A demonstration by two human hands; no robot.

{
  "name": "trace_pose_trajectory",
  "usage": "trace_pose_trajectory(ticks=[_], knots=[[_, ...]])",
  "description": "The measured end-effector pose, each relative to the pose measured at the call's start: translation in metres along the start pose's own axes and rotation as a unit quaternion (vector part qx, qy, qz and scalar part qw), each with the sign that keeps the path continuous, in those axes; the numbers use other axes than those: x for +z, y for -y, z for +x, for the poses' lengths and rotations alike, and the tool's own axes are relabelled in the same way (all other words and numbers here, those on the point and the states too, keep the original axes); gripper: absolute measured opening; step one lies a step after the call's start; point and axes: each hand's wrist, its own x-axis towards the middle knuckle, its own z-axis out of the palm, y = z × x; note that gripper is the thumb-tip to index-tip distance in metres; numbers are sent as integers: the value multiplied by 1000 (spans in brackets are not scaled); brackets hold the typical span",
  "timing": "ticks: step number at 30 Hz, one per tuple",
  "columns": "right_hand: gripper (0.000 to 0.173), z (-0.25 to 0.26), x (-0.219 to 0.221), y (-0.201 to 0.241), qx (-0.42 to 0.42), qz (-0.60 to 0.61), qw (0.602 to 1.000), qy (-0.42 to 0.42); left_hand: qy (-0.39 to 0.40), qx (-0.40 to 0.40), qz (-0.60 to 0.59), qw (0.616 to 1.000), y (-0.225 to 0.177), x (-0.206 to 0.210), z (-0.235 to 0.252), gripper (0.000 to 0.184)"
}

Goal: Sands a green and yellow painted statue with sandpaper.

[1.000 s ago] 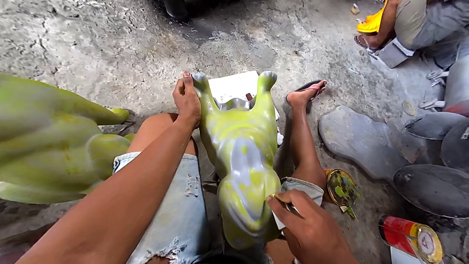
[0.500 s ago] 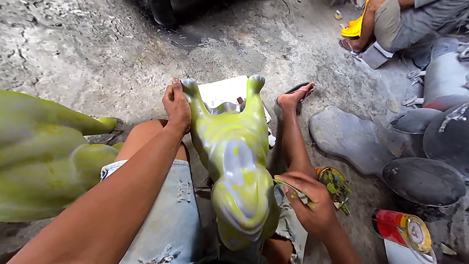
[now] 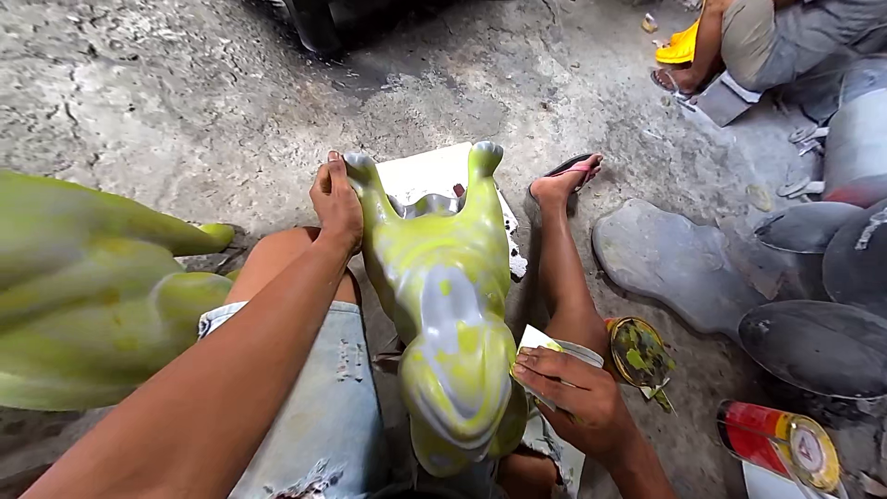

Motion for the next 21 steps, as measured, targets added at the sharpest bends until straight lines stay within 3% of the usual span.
trace_pose_trajectory(ticks=[6,15,21], knots=[[26,10,-6,-15,39,48,997,-52,-2,-7,6,1000,2,0,2,49],[28,31,-8,-7,90,109,990,28,-1,-1,13,1000,0,-1,0,50],[30,13,1,9,54,68,996,20,4,-65,25,998,-61,0,-35,45]])
